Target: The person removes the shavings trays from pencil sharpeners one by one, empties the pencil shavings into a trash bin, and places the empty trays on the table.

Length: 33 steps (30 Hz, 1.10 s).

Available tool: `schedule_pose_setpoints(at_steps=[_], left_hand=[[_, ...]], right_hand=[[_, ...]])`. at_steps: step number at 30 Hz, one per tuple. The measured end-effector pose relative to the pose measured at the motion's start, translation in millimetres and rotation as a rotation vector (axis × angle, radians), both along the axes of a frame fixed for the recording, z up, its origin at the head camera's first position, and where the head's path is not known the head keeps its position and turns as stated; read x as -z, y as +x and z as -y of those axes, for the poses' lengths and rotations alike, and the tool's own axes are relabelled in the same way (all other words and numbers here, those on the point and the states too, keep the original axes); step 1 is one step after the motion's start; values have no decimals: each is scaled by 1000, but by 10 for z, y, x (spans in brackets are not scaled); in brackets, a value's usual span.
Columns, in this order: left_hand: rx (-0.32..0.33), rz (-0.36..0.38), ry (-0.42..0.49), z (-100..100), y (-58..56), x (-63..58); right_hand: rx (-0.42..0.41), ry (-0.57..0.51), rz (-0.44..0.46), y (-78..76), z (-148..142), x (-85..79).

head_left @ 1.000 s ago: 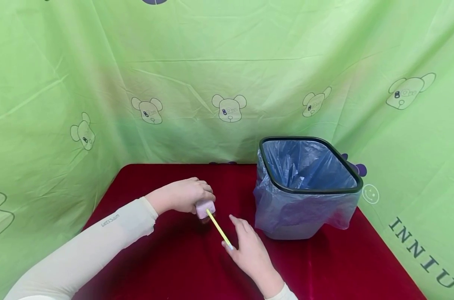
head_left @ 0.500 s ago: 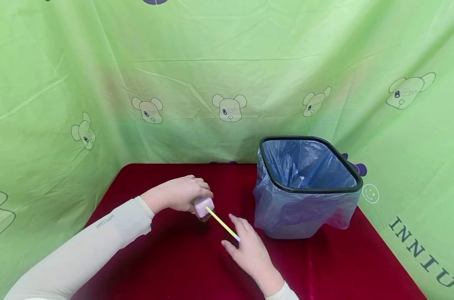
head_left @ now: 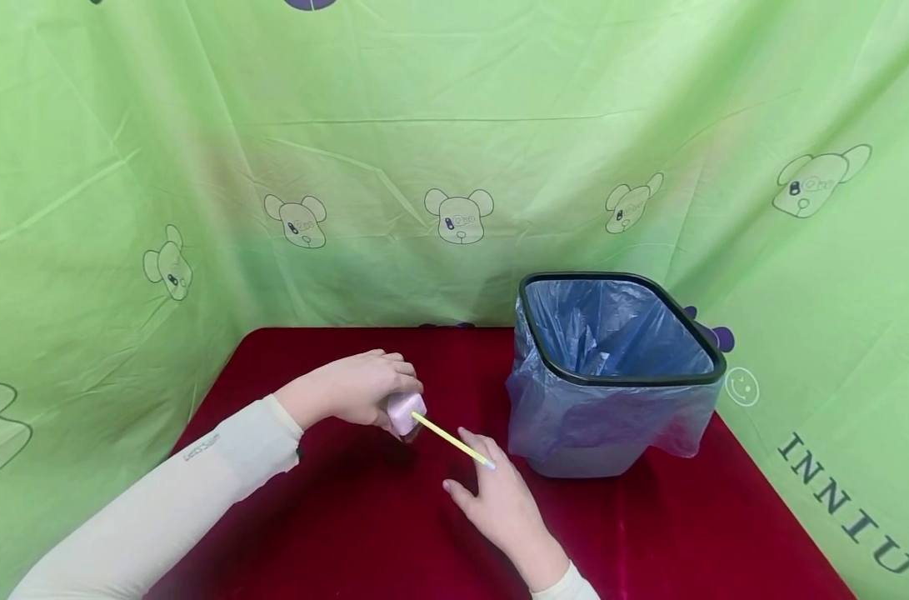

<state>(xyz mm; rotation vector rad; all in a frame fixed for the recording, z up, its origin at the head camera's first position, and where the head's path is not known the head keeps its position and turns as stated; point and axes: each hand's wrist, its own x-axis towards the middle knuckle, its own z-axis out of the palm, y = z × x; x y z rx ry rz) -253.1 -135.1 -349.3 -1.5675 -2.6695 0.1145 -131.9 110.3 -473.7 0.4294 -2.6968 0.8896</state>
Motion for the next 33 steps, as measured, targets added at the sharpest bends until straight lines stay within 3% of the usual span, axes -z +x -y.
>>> schedule_pose_setpoints(at_steps=[33], left_hand=[[-101,101,68,36,91,-17]], right_hand=[[-10,-23,82,-16,-28,0]])
